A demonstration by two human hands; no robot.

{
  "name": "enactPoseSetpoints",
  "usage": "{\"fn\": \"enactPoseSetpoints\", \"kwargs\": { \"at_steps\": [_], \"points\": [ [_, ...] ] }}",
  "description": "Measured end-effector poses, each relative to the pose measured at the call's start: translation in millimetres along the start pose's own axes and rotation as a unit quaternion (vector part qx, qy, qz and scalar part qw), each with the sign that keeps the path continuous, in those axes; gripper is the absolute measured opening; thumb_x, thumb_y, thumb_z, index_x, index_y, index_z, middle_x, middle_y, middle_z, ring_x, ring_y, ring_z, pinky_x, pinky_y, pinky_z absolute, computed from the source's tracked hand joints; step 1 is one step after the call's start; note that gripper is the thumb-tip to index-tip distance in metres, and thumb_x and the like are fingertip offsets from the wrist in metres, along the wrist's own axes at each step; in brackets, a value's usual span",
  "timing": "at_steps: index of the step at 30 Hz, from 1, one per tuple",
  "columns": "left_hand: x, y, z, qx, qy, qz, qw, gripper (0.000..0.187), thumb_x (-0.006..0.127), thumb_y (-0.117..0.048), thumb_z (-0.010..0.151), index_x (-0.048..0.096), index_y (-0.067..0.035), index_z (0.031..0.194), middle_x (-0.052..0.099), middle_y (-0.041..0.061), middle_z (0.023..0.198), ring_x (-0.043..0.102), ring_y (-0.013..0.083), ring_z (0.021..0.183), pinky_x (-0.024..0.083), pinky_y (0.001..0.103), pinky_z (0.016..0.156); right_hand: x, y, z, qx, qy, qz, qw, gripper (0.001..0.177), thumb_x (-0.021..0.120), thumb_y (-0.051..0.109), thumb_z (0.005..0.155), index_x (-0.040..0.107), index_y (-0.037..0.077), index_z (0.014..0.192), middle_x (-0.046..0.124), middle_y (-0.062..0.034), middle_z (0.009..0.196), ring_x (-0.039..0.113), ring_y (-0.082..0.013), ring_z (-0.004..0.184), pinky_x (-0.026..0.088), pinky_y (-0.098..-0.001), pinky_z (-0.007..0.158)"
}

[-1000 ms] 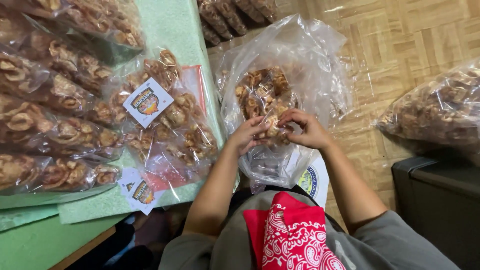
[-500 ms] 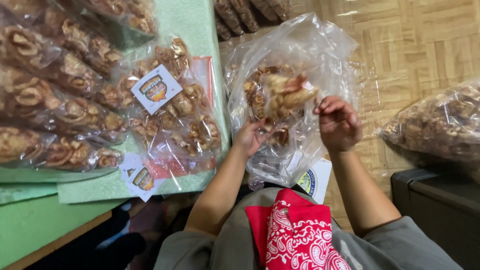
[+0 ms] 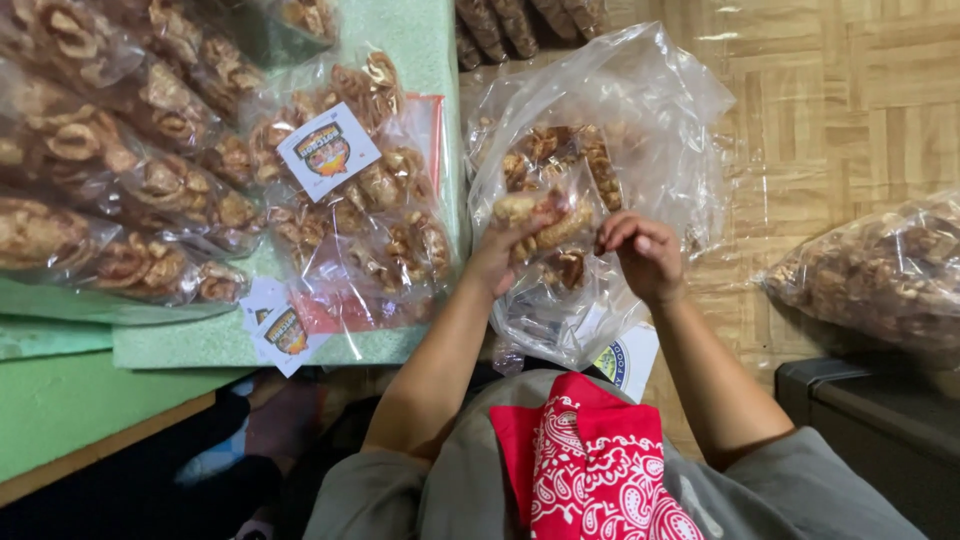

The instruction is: Manually filling small plastic bags with fried snacks from a larger pile and organizing them on a table.

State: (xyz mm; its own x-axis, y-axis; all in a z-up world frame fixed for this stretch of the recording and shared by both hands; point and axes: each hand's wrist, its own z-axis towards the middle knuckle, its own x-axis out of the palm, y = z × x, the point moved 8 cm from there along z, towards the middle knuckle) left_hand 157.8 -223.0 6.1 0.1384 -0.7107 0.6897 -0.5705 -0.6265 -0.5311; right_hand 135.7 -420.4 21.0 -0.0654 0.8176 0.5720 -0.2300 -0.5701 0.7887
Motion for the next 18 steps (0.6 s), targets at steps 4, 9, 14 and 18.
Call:
{"fn": "enactPoseSetpoints", "kwargs": {
  "at_steps": [4,9,14,18],
  "points": [
    [8,-42,-5,0.072,-0.064,0.015,0.995,0.044,0.085,-0.014,0.073,0.068,-0.014,0.113,0.073,0.008,0.103,0.072,0.0275,0.090,0.061,0.044,0.078,33,21,42,0.064,-0.001,0.075,0.995,0.046,0.049,0.037,0.086,0.055,-0.003,0.108,0.050,-0.0209,0.118,0.063,-0.0273,0.083,0.052,-0.0314,0.072],
    [13,-73,-18,0.113,-0.101,-0.033,0.988,0.039,0.084,-0.017,0.074,0.068,-0.008,0.109,0.073,0.008,0.098,0.072,0.0266,0.087,0.060,0.041,0.078,-47,-79,59,0.198,-0.152,-0.095,0.964,0.027,0.050,0.010,0.095,0.050,0.010,0.123,0.053,0.0006,0.117,0.070,-0.0151,0.093,0.061,-0.0285,0.085],
    [19,-74,-29,0.101,-0.116,-0.028,0.988,0.034,0.083,-0.015,0.073,0.069,-0.011,0.104,0.072,0.004,0.092,0.072,0.0219,0.083,0.061,0.035,0.073,-28,-139,72,0.114,0.153,-0.515,0.835,0.093,0.078,0.007,0.062,0.038,0.003,0.146,0.024,-0.0315,0.153,0.027,-0.0519,0.137,0.037,-0.0566,0.109],
    [10,-70,-32,0.111,-0.126,-0.006,0.986,0.035,0.084,-0.011,0.071,0.068,-0.005,0.102,0.071,0.006,0.088,0.071,0.0205,0.078,0.060,0.033,0.068,-40,-190,35,0.240,0.308,-0.798,0.460,0.065,0.052,0.031,0.094,0.029,0.024,0.154,0.021,0.0015,0.163,0.000,-0.0333,0.151,0.008,-0.0702,0.112]
  ]
}}
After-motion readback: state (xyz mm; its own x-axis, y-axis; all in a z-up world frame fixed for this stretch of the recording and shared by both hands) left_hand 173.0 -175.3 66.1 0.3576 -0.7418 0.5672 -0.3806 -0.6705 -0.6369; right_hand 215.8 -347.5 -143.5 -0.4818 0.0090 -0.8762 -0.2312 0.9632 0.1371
